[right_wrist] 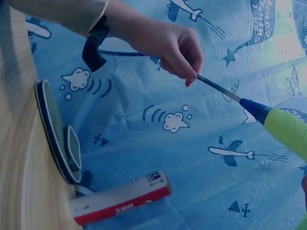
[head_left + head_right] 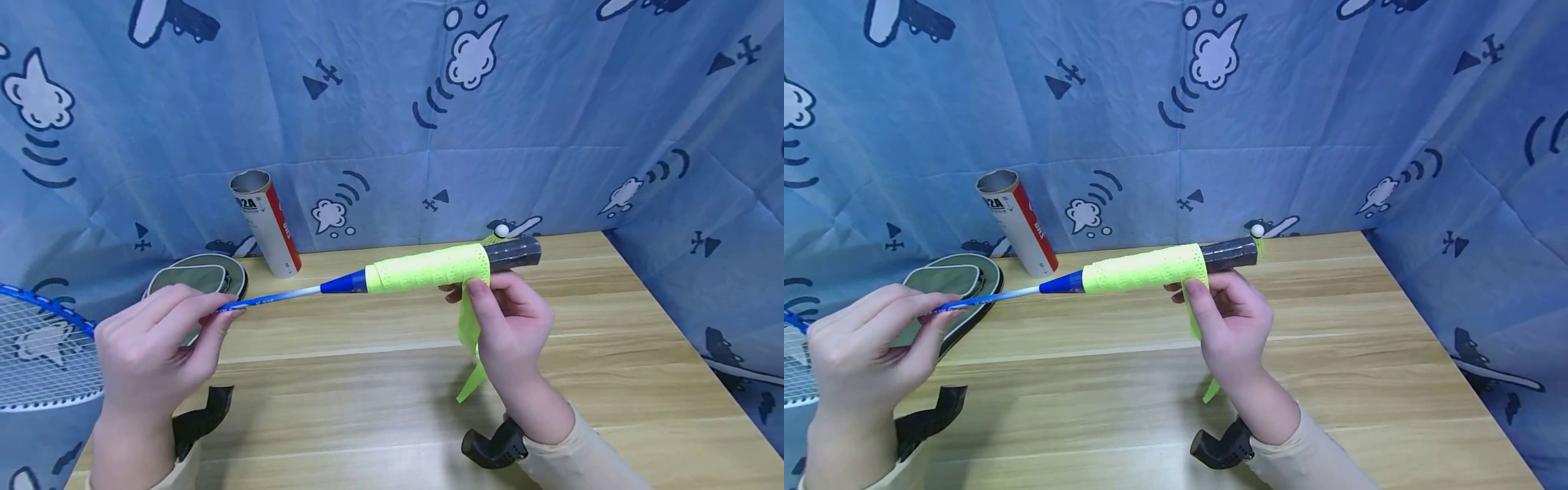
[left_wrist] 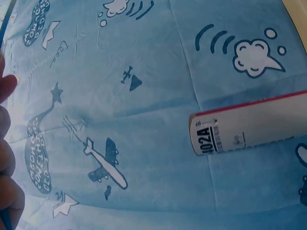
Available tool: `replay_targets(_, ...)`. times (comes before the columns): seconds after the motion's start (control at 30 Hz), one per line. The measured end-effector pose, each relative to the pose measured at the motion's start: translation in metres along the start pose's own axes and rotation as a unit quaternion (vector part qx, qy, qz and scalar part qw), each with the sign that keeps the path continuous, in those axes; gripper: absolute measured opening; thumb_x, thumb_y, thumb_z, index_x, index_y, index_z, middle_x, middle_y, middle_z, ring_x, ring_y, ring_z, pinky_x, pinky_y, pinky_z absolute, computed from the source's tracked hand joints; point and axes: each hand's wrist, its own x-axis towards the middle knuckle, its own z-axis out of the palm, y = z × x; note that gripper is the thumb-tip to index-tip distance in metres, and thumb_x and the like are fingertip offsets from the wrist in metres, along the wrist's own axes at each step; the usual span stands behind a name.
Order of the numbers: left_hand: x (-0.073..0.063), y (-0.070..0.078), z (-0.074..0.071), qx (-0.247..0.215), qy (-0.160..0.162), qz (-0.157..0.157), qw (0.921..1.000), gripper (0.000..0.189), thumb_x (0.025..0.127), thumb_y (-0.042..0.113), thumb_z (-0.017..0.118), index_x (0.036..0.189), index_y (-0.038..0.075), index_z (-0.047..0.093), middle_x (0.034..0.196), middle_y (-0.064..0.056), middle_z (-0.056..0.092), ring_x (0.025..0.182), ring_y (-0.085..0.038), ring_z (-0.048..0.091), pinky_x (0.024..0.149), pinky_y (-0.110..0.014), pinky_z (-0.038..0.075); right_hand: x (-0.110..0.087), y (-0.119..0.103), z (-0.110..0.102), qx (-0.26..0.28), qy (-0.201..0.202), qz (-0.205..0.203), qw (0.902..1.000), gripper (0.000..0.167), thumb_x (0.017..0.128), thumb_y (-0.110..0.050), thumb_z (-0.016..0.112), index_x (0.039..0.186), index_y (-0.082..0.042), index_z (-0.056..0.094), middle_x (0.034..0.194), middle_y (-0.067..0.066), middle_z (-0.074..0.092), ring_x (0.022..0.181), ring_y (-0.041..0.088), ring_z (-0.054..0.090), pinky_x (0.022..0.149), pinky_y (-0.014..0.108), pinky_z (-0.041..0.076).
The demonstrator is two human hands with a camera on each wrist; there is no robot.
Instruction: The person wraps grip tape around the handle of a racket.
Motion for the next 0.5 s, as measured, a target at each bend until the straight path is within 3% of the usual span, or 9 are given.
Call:
replay_targets(0.2, 0.0000, -0.0003, -0.0007, -0.022, -0.006, 0.013, 0.9997, 0.049, 0.101, 0.041, 0.066, 0.076, 0.001, 0.078, 0.062, -0.006, 0.065, 0.047, -0.014, 0.042, 0.045, -0.018, 0.030, -0.0007, -0.0015, 0.0001, -0.014, 0.018, 0.001, 0.9997, 0.028, 0.093, 0.001, 0.073, 0.077, 0.019, 0.059, 0.083, 0.011, 0.073, 0.069, 0.021, 0.074, 0.068, 0.030, 0.061)
replay_targets(0.33, -0.0022, -0.0017, 0.0007, -0.022, 0.004, 0.008, 0.9997, 0.046, 0.100, 0.040, 0.068, 0.078, 0.001, 0.079, 0.063, -0.007, 0.066, 0.047, -0.014, 0.041, 0.045, -0.020, 0.029, -0.0010, -0.0030, -0.0004, -0.019, 0.009, 0.007, 0.9998, 0.024, 0.093, 0.003, 0.071, 0.080, 0.020, 0.060, 0.084, 0.011, 0.074, 0.070, 0.021, 0.075, 0.068, 0.029, 0.061)
replay_targets(0.5, -0.0043, -0.0046, 0.0027, -0.006, 0.013, -0.005, 0.9999, 0.040, 0.101, 0.037, 0.068, 0.084, 0.003, 0.082, 0.070, -0.009, 0.072, 0.050, -0.021, 0.052, 0.051, -0.025, 0.035, -0.0012, -0.0028, -0.0005, -0.008, -0.007, -0.004, 0.9999, 0.016, 0.092, 0.009, 0.064, 0.085, 0.022, 0.059, 0.087, 0.012, 0.076, 0.070, 0.020, 0.076, 0.070, 0.029, 0.061)
